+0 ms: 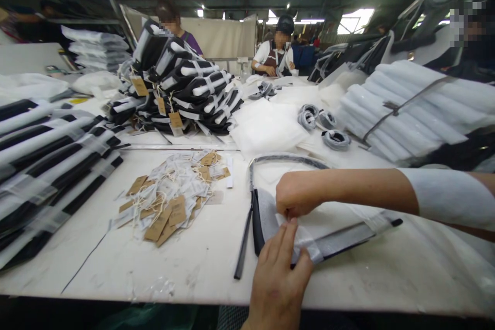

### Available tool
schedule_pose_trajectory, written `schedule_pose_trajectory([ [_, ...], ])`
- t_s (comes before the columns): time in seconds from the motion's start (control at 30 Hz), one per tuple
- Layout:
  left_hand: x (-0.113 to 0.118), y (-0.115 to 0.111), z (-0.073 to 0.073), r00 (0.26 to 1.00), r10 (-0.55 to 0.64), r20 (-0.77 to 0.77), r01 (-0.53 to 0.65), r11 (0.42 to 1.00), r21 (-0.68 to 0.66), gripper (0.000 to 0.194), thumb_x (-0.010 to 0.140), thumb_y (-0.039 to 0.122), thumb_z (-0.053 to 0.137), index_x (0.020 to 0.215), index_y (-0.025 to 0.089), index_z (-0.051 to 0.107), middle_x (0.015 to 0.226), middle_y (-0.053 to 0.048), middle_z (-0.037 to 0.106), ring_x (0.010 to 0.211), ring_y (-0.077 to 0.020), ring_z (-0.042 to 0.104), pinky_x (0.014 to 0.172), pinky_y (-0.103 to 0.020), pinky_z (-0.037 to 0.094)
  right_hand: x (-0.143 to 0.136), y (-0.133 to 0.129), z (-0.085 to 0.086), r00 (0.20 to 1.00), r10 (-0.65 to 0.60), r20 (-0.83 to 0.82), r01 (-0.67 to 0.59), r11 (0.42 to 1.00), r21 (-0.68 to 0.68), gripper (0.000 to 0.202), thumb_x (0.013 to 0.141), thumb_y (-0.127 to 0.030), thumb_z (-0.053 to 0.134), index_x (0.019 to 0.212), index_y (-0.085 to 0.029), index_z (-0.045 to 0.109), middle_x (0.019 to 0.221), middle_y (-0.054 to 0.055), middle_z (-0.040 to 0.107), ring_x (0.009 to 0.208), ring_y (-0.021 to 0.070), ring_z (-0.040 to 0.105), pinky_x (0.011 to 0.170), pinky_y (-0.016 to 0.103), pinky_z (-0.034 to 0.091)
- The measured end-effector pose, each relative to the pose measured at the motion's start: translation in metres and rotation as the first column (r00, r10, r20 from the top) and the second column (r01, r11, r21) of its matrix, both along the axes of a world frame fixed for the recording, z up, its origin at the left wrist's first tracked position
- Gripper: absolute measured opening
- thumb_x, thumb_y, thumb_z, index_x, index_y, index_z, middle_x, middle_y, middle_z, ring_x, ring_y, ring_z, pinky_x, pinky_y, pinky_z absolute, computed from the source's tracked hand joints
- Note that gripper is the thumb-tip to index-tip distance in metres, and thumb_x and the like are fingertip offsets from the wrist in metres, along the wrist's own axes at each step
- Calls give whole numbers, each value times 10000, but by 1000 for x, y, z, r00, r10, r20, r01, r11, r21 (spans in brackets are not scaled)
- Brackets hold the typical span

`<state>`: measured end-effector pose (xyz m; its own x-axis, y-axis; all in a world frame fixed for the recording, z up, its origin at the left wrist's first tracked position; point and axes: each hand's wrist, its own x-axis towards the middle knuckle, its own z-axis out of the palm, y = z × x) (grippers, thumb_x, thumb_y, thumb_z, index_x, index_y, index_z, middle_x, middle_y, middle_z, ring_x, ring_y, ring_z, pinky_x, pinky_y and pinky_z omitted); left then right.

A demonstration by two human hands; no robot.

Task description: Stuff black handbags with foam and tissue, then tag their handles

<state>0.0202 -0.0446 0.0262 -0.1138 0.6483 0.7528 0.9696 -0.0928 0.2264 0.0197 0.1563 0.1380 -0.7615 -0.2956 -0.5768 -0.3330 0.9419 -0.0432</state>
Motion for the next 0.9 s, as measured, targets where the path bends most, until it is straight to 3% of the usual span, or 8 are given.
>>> schedule_pose_trajectory([
  [0.13, 1, 2, -7, 1000, -23, -18, 23, 1000, 12, 351, 1023, 170, 351, 938, 183, 691, 1208, -59, 722, 1142, -213, 667, 897, -323, 580, -10, -3, 0, 998, -2, 67, 0, 1000, 30, 182, 784, -422, 773, 817, -243, 791, 709, 9, 741, 573, 130, 546, 519, 262, 214],
  [0.3, 0, 3, -10, 1000, -12, -4, 12, 999, 33, 347, 1023, 171, 361, 925, 180, 694, 1164, -53, 741, 1101, -207, 689, 891, -307, 575, -22, -3, -3, 992, 5, 127, -11, 999, 39, 254, 759, -480, 792, 703, -234, 765, 625, -23, 707, 512, 107, 498, 502, 256, 209],
  [0.57, 1, 5, -8, 1000, 9, -9, -8, 998, 68, 282, 999, 163, 429, 923, 186, 700, 1123, -48, 755, 1061, -190, 706, 863, -277, 578, -30, 9, -11, 999, 9, 49, -13, 997, 73, 464, 653, -675, 783, 667, -212, 749, 536, -9, 655, 448, 108, 404, 516, 268, 186],
  [0.73, 0, 7, -7, 999, 39, -13, -37, 995, 94, 287, 990, 153, 439, 894, 196, 706, 1093, -30, 766, 1019, -177, 721, 828, -261, 583, -30, 27, -23, 997, -51, 54, 58, 991, -121, 389, 695, -582, 811, 718, -197, 758, 576, -18, 678, 498, 102, 453, 540, 266, 223],
  [0.9, 1, 10, -9, 998, 60, -21, -56, 988, 141, 288, 982, 145, 461, 829, 207, 697, 1059, -12, 775, 981, -167, 734, 798, -246, 586, -34, 42, -28, 982, -115, 153, 162, 925, -343, 342, 742, -488, 813, 709, -155, 743, 594, -29, 666, 516, 77, 489, 552, 231, 292],
])
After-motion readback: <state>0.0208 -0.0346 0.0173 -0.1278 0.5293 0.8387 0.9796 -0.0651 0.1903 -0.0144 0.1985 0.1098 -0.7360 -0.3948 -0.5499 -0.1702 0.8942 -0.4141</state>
